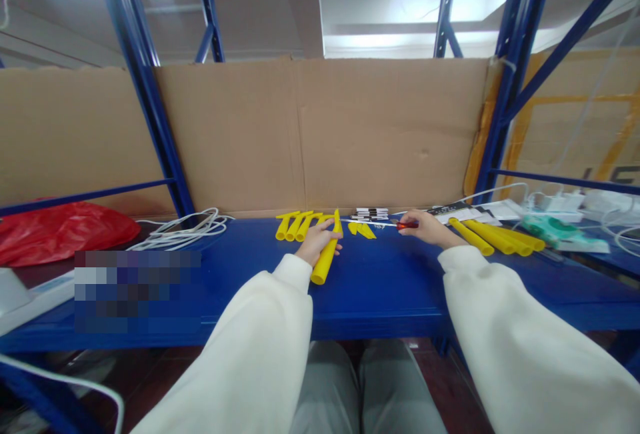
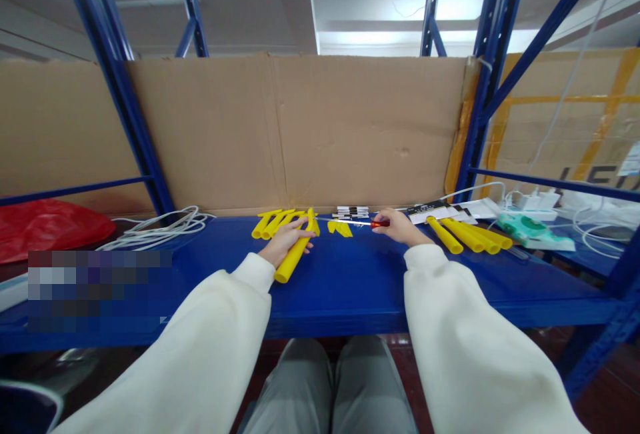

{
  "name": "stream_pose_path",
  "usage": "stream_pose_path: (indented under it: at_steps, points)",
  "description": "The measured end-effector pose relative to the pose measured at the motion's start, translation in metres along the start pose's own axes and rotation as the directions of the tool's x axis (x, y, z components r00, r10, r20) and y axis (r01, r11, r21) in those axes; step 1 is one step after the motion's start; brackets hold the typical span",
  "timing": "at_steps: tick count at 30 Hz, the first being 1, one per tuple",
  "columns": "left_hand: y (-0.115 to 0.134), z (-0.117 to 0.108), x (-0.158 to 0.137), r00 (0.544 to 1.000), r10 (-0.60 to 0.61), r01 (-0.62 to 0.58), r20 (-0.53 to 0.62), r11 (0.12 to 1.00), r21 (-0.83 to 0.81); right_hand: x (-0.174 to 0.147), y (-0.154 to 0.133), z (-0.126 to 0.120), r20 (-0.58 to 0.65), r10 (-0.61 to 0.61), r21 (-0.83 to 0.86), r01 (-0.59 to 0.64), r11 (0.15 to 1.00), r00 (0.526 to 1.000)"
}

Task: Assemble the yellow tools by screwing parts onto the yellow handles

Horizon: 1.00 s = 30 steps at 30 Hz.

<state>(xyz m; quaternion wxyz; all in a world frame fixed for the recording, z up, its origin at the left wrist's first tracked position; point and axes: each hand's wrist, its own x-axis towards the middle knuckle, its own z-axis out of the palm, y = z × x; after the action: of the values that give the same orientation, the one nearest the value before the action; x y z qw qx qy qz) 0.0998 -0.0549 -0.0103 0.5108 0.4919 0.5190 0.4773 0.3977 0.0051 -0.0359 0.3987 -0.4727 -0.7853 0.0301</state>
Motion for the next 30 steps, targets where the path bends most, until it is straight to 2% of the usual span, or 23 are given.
stream_pose_path:
  at_steps: [6,15,22,30]
  points:
    - [-0.002,-0.001,0.002,1.0,0.008,-0.008,0.0,0.999,0.037,0.0,-0.003,-0.001,0.007,0.034,-0.017,-0.034,0.999,0.999]
    - [-0.003,-0.004,0.004,0.999,-0.016,0.015,0.047,0.999,0.029,-0.001,0.0,0.001,-0.03,-0.015,-0.064,0.013,0.998,0.999]
    - [-0.003,-0.005,0.005,0.997,-0.028,0.026,0.067,0.999,0.026,0.0,-0.005,-0.002,-0.059,-0.074,-0.195,0.061,0.979,0.996]
    - [-0.003,-0.004,0.005,0.999,-0.014,0.012,0.029,0.998,0.055,-0.004,-0.02,-0.006,-0.063,-0.153,-0.347,0.122,0.93,0.986]
